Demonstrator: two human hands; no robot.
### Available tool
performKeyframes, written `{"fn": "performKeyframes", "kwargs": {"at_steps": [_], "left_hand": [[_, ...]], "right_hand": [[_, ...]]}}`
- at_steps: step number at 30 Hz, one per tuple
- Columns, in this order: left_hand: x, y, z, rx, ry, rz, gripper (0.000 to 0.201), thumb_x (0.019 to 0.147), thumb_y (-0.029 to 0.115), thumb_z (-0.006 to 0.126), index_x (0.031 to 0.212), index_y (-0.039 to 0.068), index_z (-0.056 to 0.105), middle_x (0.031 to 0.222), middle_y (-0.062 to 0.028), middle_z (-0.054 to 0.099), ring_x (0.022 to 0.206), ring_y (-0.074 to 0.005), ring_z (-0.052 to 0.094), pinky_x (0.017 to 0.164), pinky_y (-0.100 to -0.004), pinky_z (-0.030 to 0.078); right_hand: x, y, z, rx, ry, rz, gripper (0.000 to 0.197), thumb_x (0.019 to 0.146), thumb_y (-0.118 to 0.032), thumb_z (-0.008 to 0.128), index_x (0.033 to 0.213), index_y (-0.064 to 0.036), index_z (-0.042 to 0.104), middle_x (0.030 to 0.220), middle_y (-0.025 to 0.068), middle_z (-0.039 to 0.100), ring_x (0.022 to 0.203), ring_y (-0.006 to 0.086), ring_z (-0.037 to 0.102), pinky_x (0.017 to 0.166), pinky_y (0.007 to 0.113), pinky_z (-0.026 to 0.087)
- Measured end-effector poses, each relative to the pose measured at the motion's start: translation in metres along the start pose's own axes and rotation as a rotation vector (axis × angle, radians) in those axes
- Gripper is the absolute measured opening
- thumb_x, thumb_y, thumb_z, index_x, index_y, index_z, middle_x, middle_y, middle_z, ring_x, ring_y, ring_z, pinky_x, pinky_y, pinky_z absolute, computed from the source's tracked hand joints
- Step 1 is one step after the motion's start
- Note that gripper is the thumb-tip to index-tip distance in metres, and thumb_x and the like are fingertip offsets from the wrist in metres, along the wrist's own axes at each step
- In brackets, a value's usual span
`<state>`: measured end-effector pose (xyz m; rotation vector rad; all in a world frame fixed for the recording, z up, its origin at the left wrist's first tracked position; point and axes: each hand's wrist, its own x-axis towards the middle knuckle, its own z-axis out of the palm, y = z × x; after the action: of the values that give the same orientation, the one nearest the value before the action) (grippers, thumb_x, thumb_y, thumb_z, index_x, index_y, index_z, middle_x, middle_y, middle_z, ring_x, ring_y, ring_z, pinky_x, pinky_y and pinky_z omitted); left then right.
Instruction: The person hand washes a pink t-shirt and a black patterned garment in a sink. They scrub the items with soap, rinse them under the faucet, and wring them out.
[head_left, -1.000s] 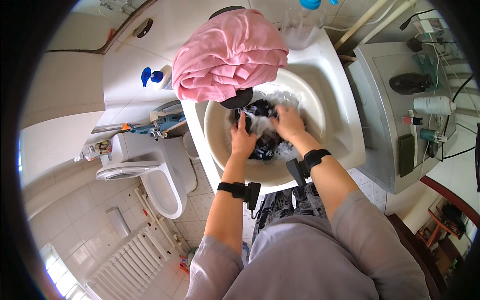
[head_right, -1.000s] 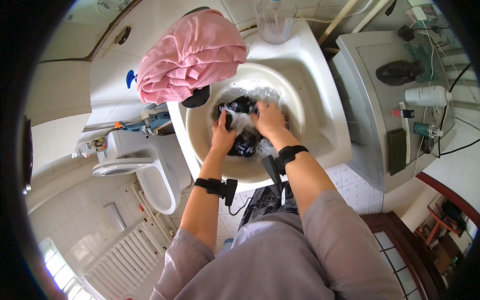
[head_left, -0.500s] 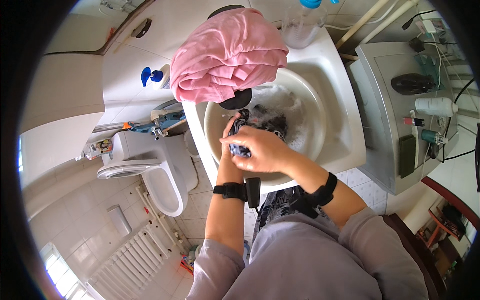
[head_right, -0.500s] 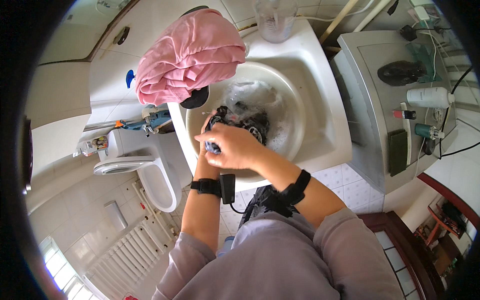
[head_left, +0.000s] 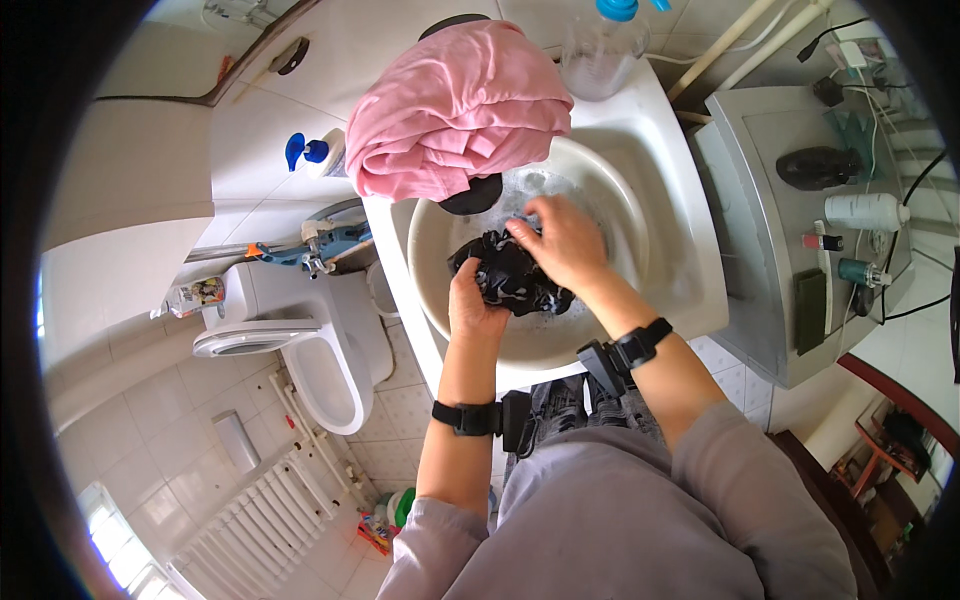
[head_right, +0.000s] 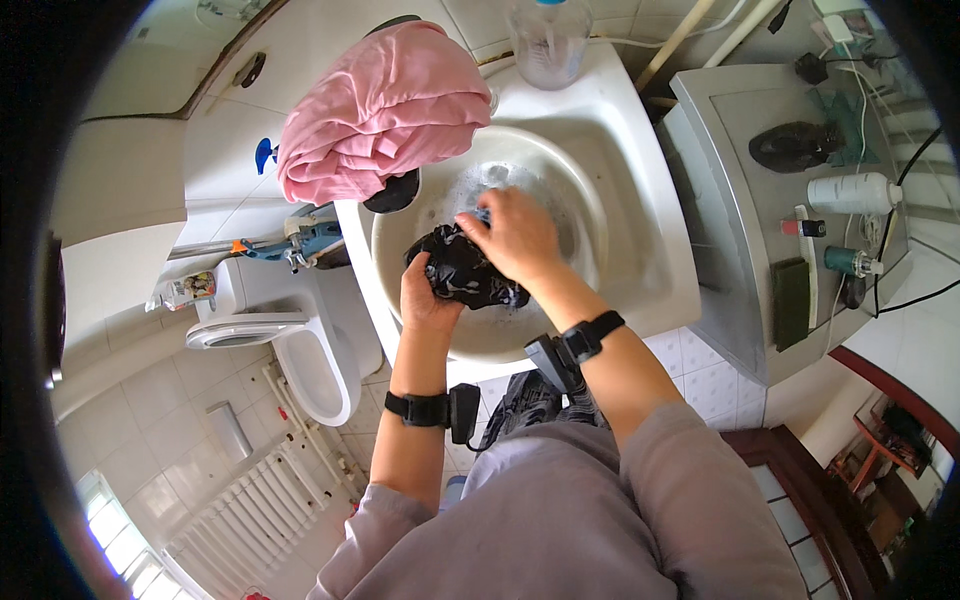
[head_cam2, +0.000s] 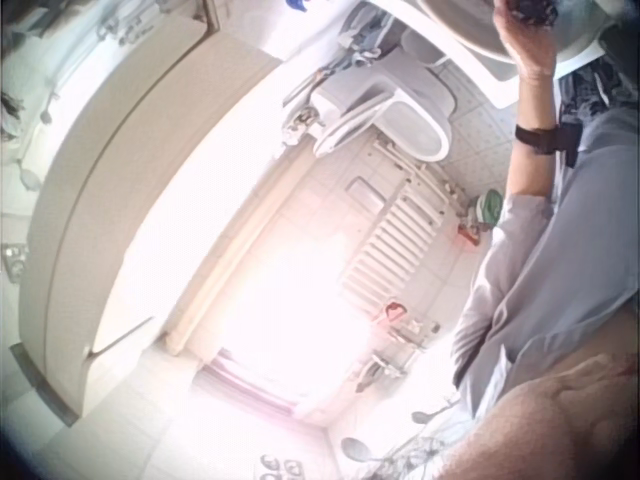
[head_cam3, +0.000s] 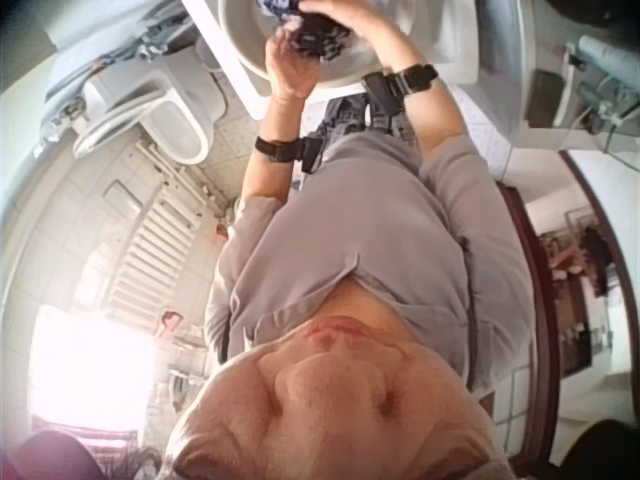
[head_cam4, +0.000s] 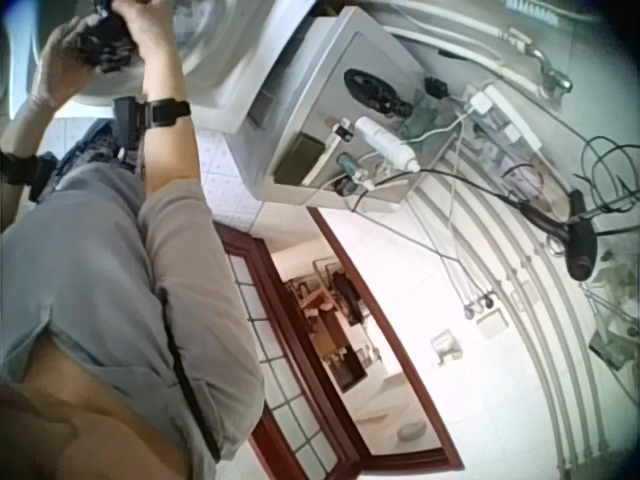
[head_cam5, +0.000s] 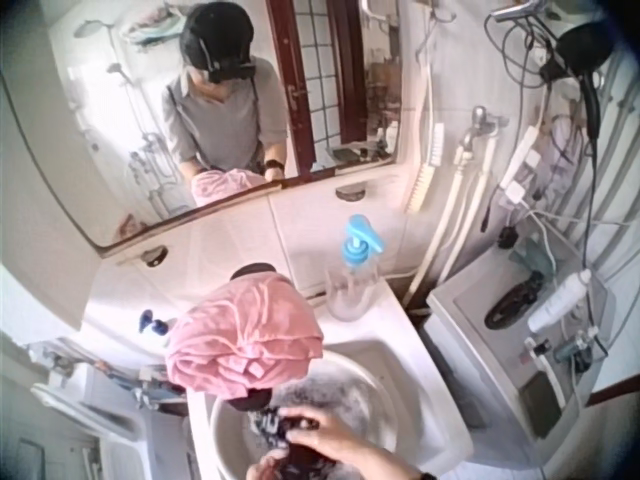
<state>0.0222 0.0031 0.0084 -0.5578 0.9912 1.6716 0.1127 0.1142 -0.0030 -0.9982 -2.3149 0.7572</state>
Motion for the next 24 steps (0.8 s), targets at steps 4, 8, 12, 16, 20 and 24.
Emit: {"fn": "performKeyframes", "kwargs": {"at_steps": [4, 8, 12, 16, 20, 24], "left_hand": [[-0.037, -0.005, 0.013, -0.047, -0.123, 0.078, 0.028, 0.081, 0.015, 0.051, 0.106, 0.004, 0.052, 0.103, -0.0098, 0.059, 0.097, -0.0253, 0.057, 0.087, -0.0403, 0.044], [-0.053, -0.029, 0.003, -0.021, -0.224, 0.089, 0.029, 0.076, 0.020, 0.059, 0.104, 0.014, 0.054, 0.109, -0.0053, 0.056, 0.105, -0.0221, 0.050, 0.093, -0.0414, 0.037], [-0.056, -0.024, 0.000, 0.036, -0.242, 0.094, 0.026, 0.081, 0.030, 0.052, 0.100, 0.013, 0.057, 0.106, -0.0031, 0.057, 0.105, -0.0207, 0.048, 0.093, -0.0380, 0.033], [-0.039, -0.017, 0.000, 0.526, -0.139, -0.054, 0.046, 0.088, 0.043, 0.034, 0.115, 0.011, 0.053, 0.124, -0.0045, 0.048, 0.119, -0.0189, 0.036, 0.098, -0.0376, 0.023], [-0.006, 0.000, -0.028, 0.438, -0.028, 0.027, 0.058, 0.087, 0.047, 0.032, 0.136, 0.016, 0.033, 0.145, -0.0069, 0.022, 0.129, -0.0246, 0.024, 0.103, -0.0395, 0.017], [0.012, 0.014, -0.026, 0.250, 0.061, 0.028, 0.074, 0.080, 0.050, 0.045, 0.142, 0.021, 0.018, 0.146, -0.0145, 0.011, 0.134, -0.0268, 0.014, 0.105, -0.0393, 0.015]], "right_hand": [[0.002, 0.007, -0.025, 0.301, -0.604, 0.647, 0.067, 0.077, -0.066, 0.048, 0.093, -0.0017, 0.061, 0.077, 0.0149, 0.063, 0.076, 0.0304, 0.062, 0.067, 0.037, 0.048], [-0.004, -0.015, -0.022, 0.856, -0.483, 0.613, 0.061, 0.075, -0.041, 0.066, 0.116, 0.0010, 0.052, 0.105, 0.0115, 0.058, 0.096, 0.0154, 0.055, 0.083, 0.026, 0.042], [0.004, -0.011, -0.020, 0.996, -0.501, 0.393, 0.045, 0.069, -0.014, 0.066, 0.112, -0.0030, 0.057, 0.110, 0.0092, 0.059, 0.102, 0.0179, 0.053, 0.091, 0.028, 0.038], [0.002, 0.049, 0.015, 0.330, -0.199, 0.404, 0.045, 0.070, -0.013, 0.061, 0.114, -0.0084, 0.056, 0.110, 0.0173, 0.056, 0.105, 0.0286, 0.053, 0.091, 0.034, 0.041], [-0.020, 0.032, 0.026, -0.083, -0.576, 0.404, 0.053, 0.070, -0.008, 0.061, 0.121, -0.0163, 0.050, 0.121, 0.0207, 0.044, 0.106, 0.0379, 0.049, 0.091, 0.039, 0.041], [-0.014, 0.073, 0.033, 0.096, -0.541, 0.338, 0.049, 0.071, -0.006, 0.059, 0.119, -0.0131, 0.051, 0.115, 0.0215, 0.050, 0.107, 0.0346, 0.050, 0.091, 0.039, 0.041]]}}
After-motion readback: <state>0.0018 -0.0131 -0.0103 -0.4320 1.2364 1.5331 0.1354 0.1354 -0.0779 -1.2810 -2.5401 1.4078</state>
